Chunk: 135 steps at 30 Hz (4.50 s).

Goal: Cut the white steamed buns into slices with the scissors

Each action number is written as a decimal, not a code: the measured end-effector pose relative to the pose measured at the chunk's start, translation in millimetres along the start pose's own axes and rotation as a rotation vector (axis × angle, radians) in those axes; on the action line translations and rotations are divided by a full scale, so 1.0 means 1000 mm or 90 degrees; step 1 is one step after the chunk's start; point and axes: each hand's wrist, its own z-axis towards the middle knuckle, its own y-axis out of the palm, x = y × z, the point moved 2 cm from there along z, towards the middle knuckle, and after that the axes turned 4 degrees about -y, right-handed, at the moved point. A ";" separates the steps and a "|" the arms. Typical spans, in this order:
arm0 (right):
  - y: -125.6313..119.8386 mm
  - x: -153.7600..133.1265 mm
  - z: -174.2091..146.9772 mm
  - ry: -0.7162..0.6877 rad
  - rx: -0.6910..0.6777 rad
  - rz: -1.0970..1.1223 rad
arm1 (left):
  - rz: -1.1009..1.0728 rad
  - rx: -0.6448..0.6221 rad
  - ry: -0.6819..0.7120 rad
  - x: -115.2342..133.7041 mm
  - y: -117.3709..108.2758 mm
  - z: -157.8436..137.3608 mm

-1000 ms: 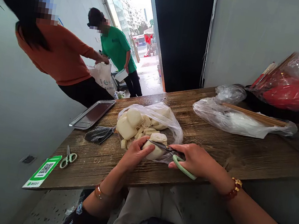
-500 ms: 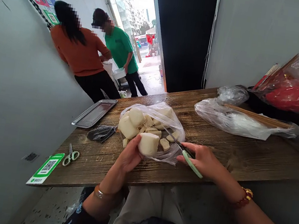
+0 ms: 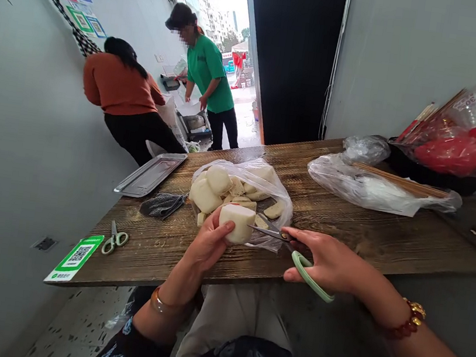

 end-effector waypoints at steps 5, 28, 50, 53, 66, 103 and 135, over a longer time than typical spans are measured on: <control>-0.001 -0.005 0.002 -0.017 -0.020 -0.003 | 0.045 0.006 0.014 0.002 0.002 -0.006; -0.006 -0.020 0.009 -0.006 -0.001 -0.052 | 0.105 -0.015 0.041 0.006 0.002 -0.013; -0.005 -0.019 0.006 0.009 -0.071 0.029 | 0.041 -0.037 -0.004 0.001 0.004 -0.008; -0.006 -0.019 0.007 -0.009 -0.064 0.005 | 0.061 -0.031 0.006 0.002 0.004 -0.008; -0.011 -0.023 0.013 -0.005 -0.087 0.005 | 0.271 -0.067 0.026 0.000 -0.002 -0.007; 0.019 -0.013 0.019 -0.011 0.011 0.037 | 0.286 -0.034 0.035 -0.008 -0.005 -0.007; 0.028 -0.001 0.048 -0.017 0.063 0.076 | 0.212 0.003 0.022 -0.009 -0.014 0.013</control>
